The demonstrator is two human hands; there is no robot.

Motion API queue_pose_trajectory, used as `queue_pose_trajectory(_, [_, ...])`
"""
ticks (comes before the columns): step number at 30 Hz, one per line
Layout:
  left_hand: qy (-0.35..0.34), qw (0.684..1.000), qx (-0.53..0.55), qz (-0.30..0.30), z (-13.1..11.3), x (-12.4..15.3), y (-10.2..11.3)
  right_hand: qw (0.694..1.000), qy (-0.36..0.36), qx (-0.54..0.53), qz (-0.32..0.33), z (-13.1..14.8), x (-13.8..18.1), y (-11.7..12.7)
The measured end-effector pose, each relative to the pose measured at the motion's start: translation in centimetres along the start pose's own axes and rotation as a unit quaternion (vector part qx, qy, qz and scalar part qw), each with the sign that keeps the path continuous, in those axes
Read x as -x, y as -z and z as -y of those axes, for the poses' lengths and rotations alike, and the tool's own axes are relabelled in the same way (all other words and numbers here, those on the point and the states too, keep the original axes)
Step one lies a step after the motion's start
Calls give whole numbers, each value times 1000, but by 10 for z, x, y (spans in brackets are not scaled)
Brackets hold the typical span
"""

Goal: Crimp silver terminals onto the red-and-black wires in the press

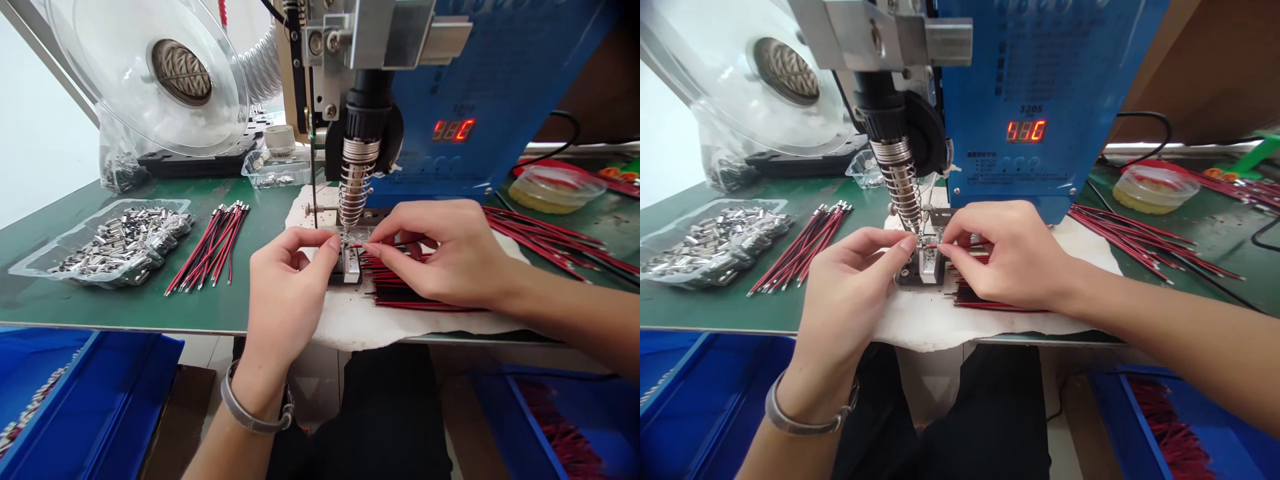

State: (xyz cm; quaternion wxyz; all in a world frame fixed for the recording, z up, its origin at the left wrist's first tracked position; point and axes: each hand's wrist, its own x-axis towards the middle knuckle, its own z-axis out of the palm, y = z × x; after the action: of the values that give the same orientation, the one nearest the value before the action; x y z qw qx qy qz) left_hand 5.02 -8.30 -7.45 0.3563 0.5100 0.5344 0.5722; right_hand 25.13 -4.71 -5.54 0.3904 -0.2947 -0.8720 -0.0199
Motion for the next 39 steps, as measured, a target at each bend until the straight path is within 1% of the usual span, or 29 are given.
queue_pose_trajectory(11, [-17, 1000, -17, -13, 0, -1, -2, 1000, -2, 2, 5, -3, 1, 0])
queue_pose_trajectory(17, [-29, 999, -19, -4, 0, 0, -1, 1000, 1, 0, 0, -1, 1, 0])
queue_pose_trajectory(27, [-12, 1000, 4, -5, 0, 1, -1, 1000, -4, -5, 8, -3, 1, 1])
queue_pose_trajectory(39, [-7, 1000, -8, -3, -2, 1, -2, 1000, 0, -6, 10, -2, 0, 3])
